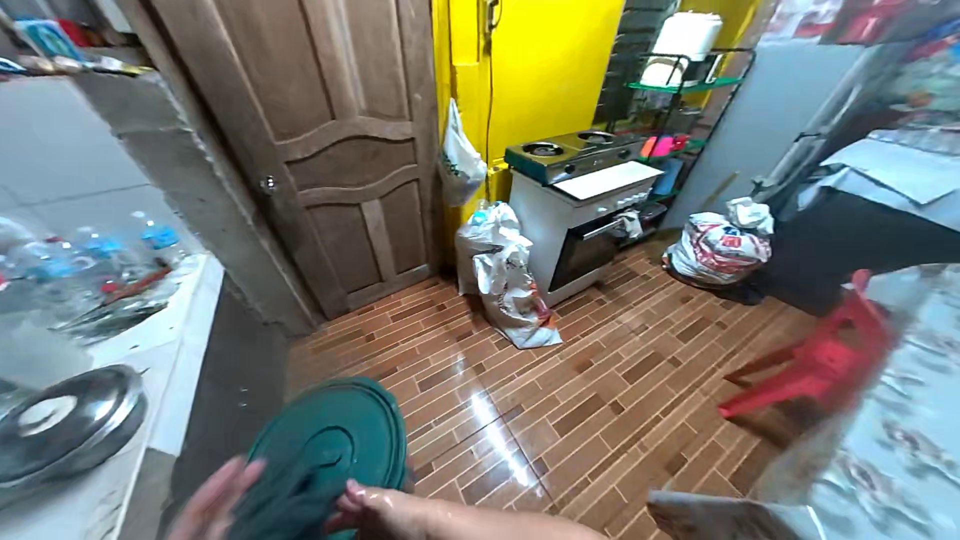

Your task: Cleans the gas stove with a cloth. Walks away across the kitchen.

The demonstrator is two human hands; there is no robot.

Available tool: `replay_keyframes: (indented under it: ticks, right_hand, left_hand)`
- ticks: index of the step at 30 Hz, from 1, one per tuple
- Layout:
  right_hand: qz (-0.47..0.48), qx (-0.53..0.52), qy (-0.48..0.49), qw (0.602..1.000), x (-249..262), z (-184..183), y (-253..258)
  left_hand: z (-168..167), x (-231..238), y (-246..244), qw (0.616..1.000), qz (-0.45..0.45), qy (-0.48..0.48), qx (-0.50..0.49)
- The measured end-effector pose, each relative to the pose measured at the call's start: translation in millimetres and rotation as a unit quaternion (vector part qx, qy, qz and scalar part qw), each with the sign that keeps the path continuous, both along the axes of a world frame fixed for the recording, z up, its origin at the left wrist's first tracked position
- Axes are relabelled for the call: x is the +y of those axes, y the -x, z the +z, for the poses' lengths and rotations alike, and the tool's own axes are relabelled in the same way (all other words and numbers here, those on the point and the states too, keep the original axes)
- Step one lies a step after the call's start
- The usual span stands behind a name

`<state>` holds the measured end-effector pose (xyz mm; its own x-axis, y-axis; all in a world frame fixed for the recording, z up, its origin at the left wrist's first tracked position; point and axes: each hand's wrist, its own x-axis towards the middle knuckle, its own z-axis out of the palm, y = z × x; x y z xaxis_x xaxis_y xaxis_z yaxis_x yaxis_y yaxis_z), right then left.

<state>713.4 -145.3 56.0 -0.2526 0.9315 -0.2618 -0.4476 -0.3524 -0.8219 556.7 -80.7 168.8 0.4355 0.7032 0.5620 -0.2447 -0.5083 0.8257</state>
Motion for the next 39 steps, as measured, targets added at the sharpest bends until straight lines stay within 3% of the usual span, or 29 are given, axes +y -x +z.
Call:
replay_keyframes:
  ticks: [3, 6, 10, 14, 17, 19, 21, 23, 26, 30, 33, 36, 39]
  right_hand:
    - [-0.178, 0.152, 0.042, 0.971, -22.6, 9.3, -55.6]
    - [-0.255, 0.292, -0.022, 0.922, -38.7, -0.9, -125.0]
    - [-0.305, 0.322, -0.051, 0.895, -43.0, -9.5, -210.3]
    - [-0.297, 0.300, -0.065, 0.904, -30.5, -2.7, -280.6]
    - [-0.409, 0.300, -0.021, 0.862, -17.5, 26.4, -338.0]
    - [-0.487, 0.296, 0.016, 0.821, -9.0, 27.9, -398.9]
    - [-0.567, 0.242, 0.010, 0.787, -9.9, 29.3, -466.8]
    - [-0.625, 0.196, -0.025, 0.755, -27.0, 30.9, -528.4]
    - [-0.643, 0.185, -0.056, 0.741, -61.0, 30.0, -613.1]
    - [-0.569, 0.041, -0.037, 0.821, -98.9, 16.9, -711.2]
    - [-0.466, -0.204, 0.021, 0.861, -121.7, 7.9, -787.9]
    - [-0.405, -0.360, 0.063, 0.838, -135.7, 11.8, -866.5]
    - [-0.402, -0.408, 0.080, 0.816, -136.4, 33.2, -940.8]
  left_hand:
    - [-16.1, -4.1, -116.0, 0.991, -0.082, 0.103, -0.024]
    - [-29.7, 5.3, -204.5, 0.966, -0.178, 0.177, -0.059]
    - [-22.9, 23.3, -317.0, 0.942, -0.293, 0.100, -0.129]
    - [-13.0, 25.0, -450.0, 0.861, -0.414, 0.150, -0.255]
    - [-28.7, 15.5, -540.0, 0.884, -0.378, 0.190, -0.198]
    - [-40.7, 7.1, -586.2, 0.920, -0.344, 0.146, -0.115]
    - [-56.9, 3.4, -624.9, 0.942, -0.331, 0.010, -0.046]
    - [-76.5, -1.8, -660.6, 0.938, -0.322, -0.130, -0.006]
    - [-100.0, -12.5, -714.5, 0.913, -0.349, -0.204, 0.062]
    - [-116.6, -18.6, -795.4, 0.932, -0.325, -0.133, 0.094]
    - [-123.8, -10.6, -852.1, 0.956, -0.262, -0.084, 0.098]
    - [-118.6, -3.8, -899.2, 0.973, -0.179, -0.005, 0.143]
    - [-110.8, 11.0, -940.6, 0.961, -0.144, 0.090, 0.220]
